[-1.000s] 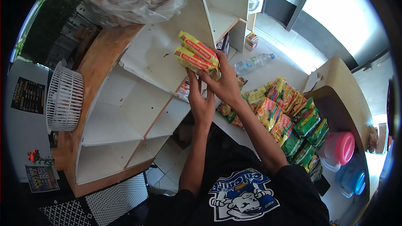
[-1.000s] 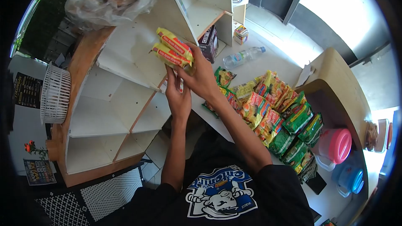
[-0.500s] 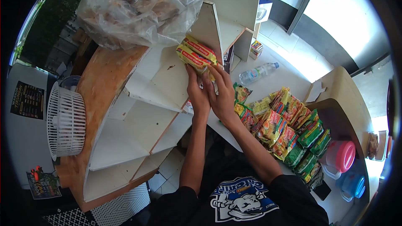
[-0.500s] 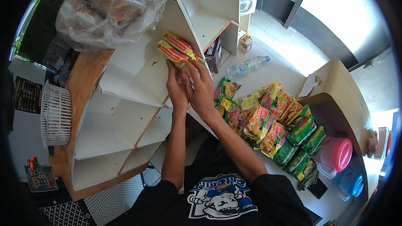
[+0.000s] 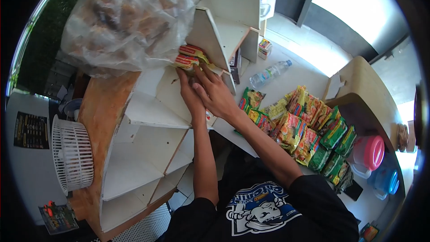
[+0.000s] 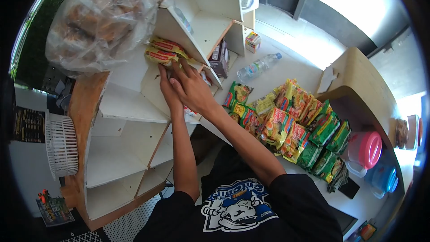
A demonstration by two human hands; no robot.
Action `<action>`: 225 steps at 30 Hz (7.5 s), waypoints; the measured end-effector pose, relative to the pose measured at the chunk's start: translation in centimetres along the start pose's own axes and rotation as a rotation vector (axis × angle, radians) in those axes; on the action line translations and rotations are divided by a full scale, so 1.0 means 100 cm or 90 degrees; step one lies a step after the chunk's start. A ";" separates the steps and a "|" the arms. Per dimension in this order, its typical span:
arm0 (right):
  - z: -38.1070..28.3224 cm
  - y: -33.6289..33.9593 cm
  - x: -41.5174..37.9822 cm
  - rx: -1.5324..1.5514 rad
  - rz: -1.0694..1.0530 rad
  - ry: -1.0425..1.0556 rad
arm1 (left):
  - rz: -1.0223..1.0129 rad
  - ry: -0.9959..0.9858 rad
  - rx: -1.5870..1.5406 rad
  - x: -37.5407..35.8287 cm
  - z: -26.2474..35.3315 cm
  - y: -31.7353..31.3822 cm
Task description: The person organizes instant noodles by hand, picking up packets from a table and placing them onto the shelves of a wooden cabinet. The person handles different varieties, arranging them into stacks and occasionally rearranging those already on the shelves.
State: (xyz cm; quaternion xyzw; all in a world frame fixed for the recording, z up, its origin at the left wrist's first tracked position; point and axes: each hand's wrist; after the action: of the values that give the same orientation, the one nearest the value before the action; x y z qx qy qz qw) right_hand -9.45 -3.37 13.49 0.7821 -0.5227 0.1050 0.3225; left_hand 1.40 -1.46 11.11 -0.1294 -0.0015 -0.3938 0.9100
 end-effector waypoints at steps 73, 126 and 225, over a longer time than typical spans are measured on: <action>-0.011 0.139 -0.239 -0.201 -0.039 -0.061 | 0.023 0.241 -0.045 -0.275 -0.019 -0.042; -0.008 0.001 -0.044 0.060 -0.074 0.023 | 0.171 -0.094 0.233 -0.064 0.038 -0.013; 0.011 0.203 -0.343 -0.114 0.319 -0.526 | -0.356 0.446 0.123 -0.314 -0.090 -0.124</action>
State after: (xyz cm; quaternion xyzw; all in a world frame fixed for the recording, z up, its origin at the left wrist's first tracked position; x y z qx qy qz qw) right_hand -42.43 16.64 3.48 0.5779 -0.7859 -0.1851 0.1188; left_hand -30.02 10.79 2.05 0.1024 0.2345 -0.6427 0.7222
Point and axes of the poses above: each hand's wrist, its own x-axis towards the middle knuckle, its own y-axis out of the back of the hand, z = x × y, and after that the axes turned 3 degrees about z, right-handed
